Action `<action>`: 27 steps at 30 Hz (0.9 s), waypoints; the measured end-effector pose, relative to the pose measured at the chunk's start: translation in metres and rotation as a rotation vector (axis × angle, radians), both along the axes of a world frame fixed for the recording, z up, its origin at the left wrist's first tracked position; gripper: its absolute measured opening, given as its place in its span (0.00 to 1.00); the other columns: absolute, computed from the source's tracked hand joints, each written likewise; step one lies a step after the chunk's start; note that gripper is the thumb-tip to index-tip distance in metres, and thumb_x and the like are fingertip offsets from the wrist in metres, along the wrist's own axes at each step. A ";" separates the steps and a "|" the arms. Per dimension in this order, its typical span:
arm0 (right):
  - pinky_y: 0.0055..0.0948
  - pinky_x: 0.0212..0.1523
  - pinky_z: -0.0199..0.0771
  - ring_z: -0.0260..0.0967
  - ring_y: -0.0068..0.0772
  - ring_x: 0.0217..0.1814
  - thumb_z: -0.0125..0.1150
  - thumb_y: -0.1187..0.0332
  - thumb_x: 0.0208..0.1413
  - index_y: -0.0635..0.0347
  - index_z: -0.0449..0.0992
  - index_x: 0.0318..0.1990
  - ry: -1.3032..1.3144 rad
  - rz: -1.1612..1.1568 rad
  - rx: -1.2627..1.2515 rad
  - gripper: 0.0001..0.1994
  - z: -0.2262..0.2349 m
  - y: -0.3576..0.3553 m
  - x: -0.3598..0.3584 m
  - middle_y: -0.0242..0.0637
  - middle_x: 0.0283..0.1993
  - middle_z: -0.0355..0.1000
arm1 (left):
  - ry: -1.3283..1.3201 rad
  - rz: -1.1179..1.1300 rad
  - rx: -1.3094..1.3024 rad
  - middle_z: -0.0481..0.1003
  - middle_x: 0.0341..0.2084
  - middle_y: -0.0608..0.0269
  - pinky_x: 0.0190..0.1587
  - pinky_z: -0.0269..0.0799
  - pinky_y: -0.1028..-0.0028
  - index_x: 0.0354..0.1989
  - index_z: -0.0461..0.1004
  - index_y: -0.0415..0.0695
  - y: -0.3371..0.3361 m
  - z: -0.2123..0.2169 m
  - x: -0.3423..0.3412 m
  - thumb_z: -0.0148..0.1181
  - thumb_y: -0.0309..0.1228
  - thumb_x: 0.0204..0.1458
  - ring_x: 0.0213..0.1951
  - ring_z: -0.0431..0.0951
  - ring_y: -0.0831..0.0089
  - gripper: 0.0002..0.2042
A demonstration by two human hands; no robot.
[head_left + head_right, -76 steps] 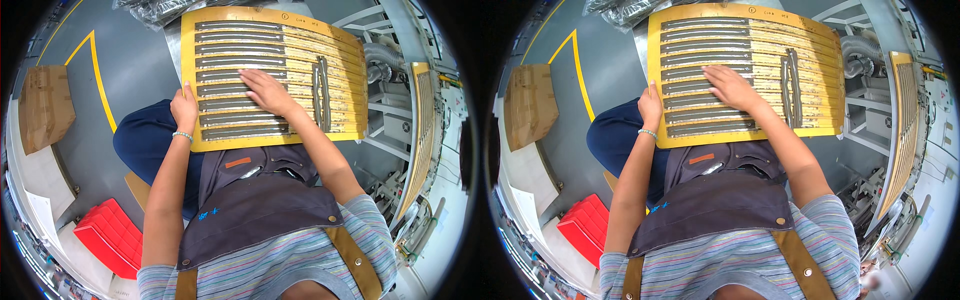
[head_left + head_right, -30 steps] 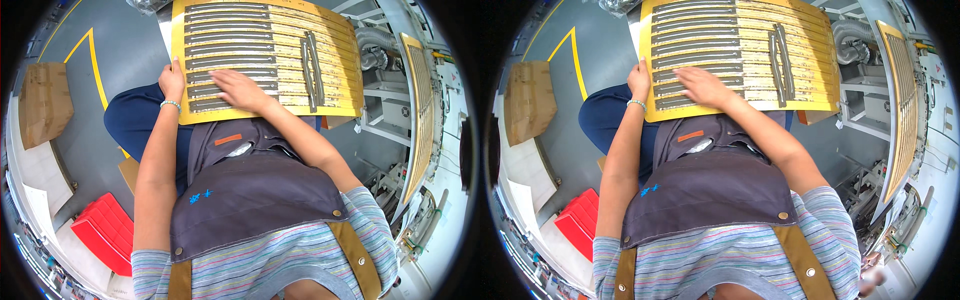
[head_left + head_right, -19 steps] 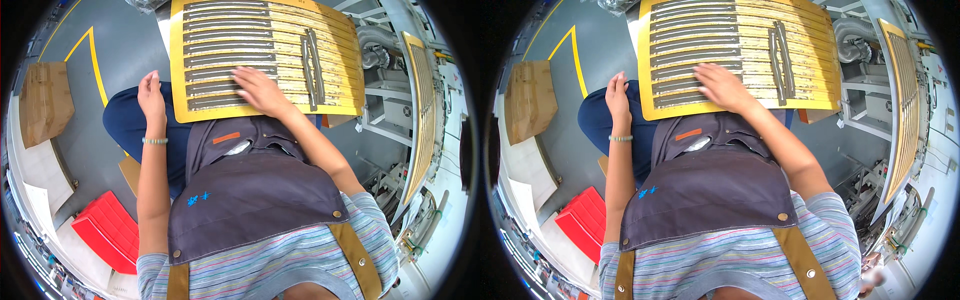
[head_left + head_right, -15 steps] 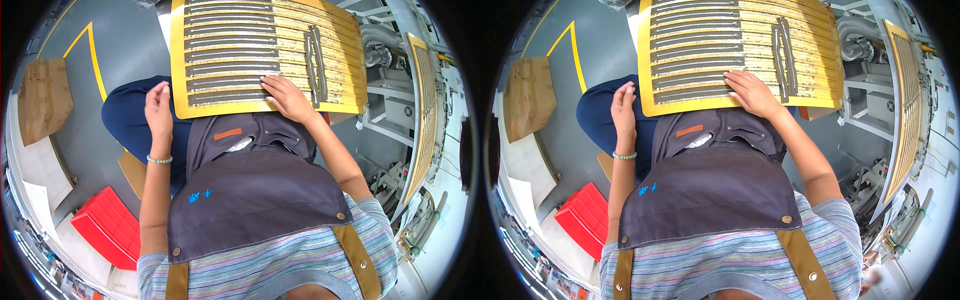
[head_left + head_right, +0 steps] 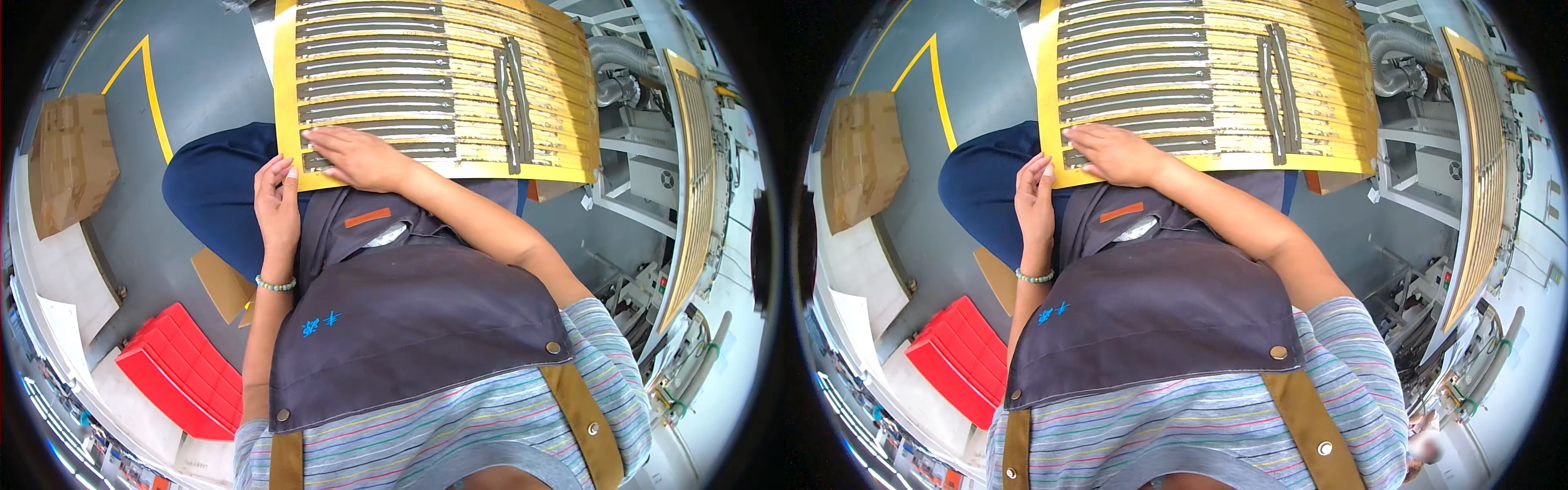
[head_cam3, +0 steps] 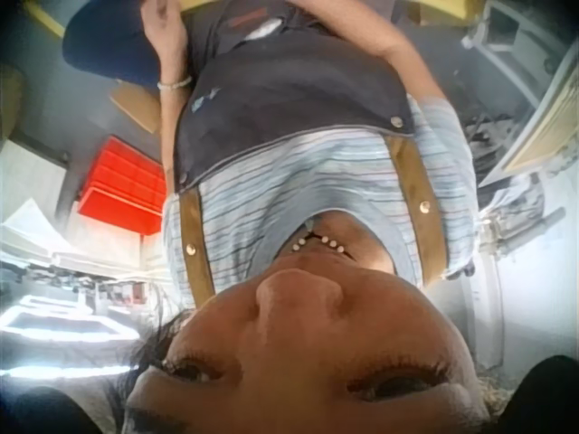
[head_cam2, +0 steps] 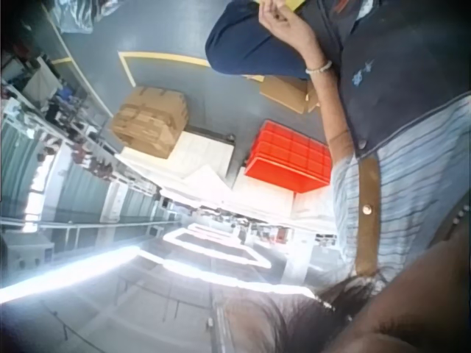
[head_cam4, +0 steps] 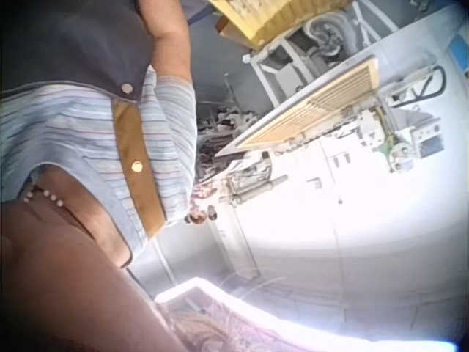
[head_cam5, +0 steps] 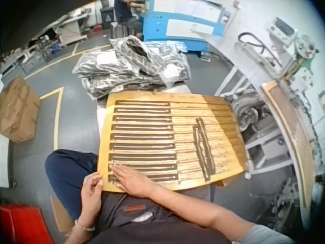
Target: Insert metal strips or components into a yellow wooden multi-slot template board sequentially.
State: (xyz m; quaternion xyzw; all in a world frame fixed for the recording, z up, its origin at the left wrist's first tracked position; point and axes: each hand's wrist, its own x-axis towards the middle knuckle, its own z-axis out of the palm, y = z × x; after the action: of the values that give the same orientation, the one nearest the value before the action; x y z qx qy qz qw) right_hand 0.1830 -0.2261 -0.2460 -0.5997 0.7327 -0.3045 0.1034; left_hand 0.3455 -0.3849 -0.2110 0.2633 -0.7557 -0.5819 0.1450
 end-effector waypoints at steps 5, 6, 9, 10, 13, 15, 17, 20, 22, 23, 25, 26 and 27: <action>0.44 0.81 0.59 0.58 0.47 0.82 0.61 0.60 0.69 0.67 0.69 0.72 0.035 -0.005 0.031 0.29 0.017 0.020 0.000 0.45 0.79 0.63 | 0.015 0.075 0.058 0.71 0.63 0.54 0.57 0.77 0.73 0.57 0.78 0.33 -0.004 0.011 0.006 0.58 0.24 0.71 0.55 0.79 0.72 0.11; 0.45 0.81 0.59 0.59 0.48 0.82 0.60 0.60 0.69 0.66 0.69 0.72 0.051 -0.019 0.046 0.28 0.022 0.040 -0.005 0.45 0.79 0.64 | 0.025 0.107 0.061 0.72 0.63 0.54 0.56 0.78 0.74 0.56 0.78 0.33 -0.005 0.018 0.008 0.58 0.24 0.71 0.54 0.79 0.73 0.11; 0.46 0.79 0.61 0.60 0.46 0.81 0.61 0.60 0.69 0.67 0.72 0.69 0.093 -0.087 0.124 0.27 0.031 0.113 -0.023 0.43 0.78 0.65 | -0.025 0.119 -0.248 0.75 0.62 0.53 0.51 0.77 0.76 0.55 0.80 0.35 -0.019 0.042 0.015 0.60 0.23 0.68 0.53 0.80 0.72 0.10; 0.46 0.79 0.63 0.61 0.46 0.80 0.61 0.61 0.69 0.67 0.72 0.69 0.066 -0.103 0.160 0.27 0.033 0.135 -0.027 0.42 0.78 0.65 | -0.075 0.122 -0.357 0.75 0.62 0.53 0.50 0.77 0.76 0.54 0.81 0.36 -0.022 0.053 0.016 0.61 0.23 0.68 0.53 0.80 0.71 0.10; 0.45 0.75 0.68 0.64 0.46 0.78 0.62 0.64 0.68 0.66 0.73 0.69 0.130 -0.028 0.264 0.25 0.044 0.170 -0.033 0.42 0.77 0.67 | 0.000 0.174 -0.574 0.76 0.62 0.52 0.50 0.79 0.72 0.52 0.82 0.36 -0.037 0.050 0.020 0.61 0.22 0.67 0.52 0.82 0.66 0.09; 0.45 0.75 0.68 0.64 0.46 0.78 0.62 0.64 0.68 0.66 0.72 0.69 0.136 -0.004 0.267 0.25 0.041 0.170 -0.031 0.41 0.77 0.66 | -0.007 0.182 -0.631 0.77 0.61 0.52 0.50 0.79 0.72 0.51 0.82 0.36 -0.039 0.048 0.019 0.61 0.22 0.66 0.52 0.82 0.65 0.08; 0.45 0.75 0.68 0.64 0.45 0.78 0.61 0.64 0.68 0.66 0.72 0.70 0.144 0.019 0.266 0.26 0.035 0.165 -0.027 0.41 0.78 0.66 | -0.007 0.169 -0.638 0.78 0.59 0.52 0.51 0.80 0.70 0.49 0.82 0.36 -0.037 0.046 0.017 0.62 0.21 0.65 0.52 0.82 0.63 0.07; 0.44 0.76 0.67 0.64 0.45 0.78 0.61 0.64 0.68 0.67 0.70 0.71 0.070 0.030 0.224 0.27 0.022 0.128 -0.014 0.41 0.79 0.64 | 0.017 0.082 -0.807 0.79 0.58 0.54 0.53 0.80 0.68 0.47 0.83 0.37 -0.035 0.039 0.017 0.63 0.22 0.64 0.52 0.83 0.62 0.06; 0.43 0.77 0.66 0.63 0.45 0.79 0.61 0.63 0.68 0.67 0.68 0.73 0.035 0.066 0.145 0.29 0.014 0.099 -0.010 0.40 0.80 0.62 | 0.022 0.081 -0.779 0.79 0.59 0.56 0.55 0.80 0.66 0.46 0.82 0.37 -0.034 0.037 0.018 0.64 0.22 0.63 0.52 0.83 0.61 0.06; 0.43 0.77 0.66 0.63 0.45 0.79 0.61 0.63 0.68 0.67 0.68 0.73 0.036 0.063 0.142 0.29 0.012 0.086 -0.008 0.40 0.80 0.62 | 0.017 0.087 -0.786 0.79 0.58 0.56 0.54 0.80 0.66 0.46 0.83 0.37 -0.033 0.037 0.018 0.64 0.22 0.63 0.52 0.84 0.60 0.06; 0.41 0.79 0.63 0.61 0.45 0.80 0.62 0.60 0.68 0.68 0.66 0.74 -0.022 0.144 0.073 0.31 0.012 0.059 -0.003 0.44 0.79 0.64 | 0.014 0.090 -0.794 0.79 0.57 0.56 0.54 0.80 0.66 0.46 0.83 0.38 -0.032 0.036 0.018 0.64 0.21 0.62 0.52 0.84 0.60 0.06; 0.41 0.79 0.63 0.61 0.45 0.80 0.62 0.60 0.68 0.68 0.66 0.74 -0.022 0.139 0.072 0.31 0.011 0.044 -0.001 0.44 0.79 0.64 | 0.006 0.084 -0.823 0.80 0.57 0.57 0.54 0.79 0.65 0.46 0.83 0.38 -0.033 0.036 0.018 0.64 0.22 0.62 0.52 0.84 0.60 0.06; 0.41 0.79 0.62 0.59 0.46 0.81 0.61 0.59 0.69 0.69 0.66 0.73 0.026 0.189 0.033 0.31 0.010 0.031 0.001 0.46 0.79 0.64 | 0.000 0.074 -0.849 0.81 0.56 0.57 0.54 0.79 0.65 0.46 0.83 0.39 -0.032 0.035 0.017 0.65 0.22 0.62 0.52 0.83 0.60 0.06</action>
State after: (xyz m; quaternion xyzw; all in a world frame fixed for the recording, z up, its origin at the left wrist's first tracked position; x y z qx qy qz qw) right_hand 0.1843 -0.1946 -0.2360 -0.6681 0.6793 -0.2734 0.1322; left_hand 0.3630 -0.4171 -0.1762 0.2073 -0.9183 -0.2135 0.2612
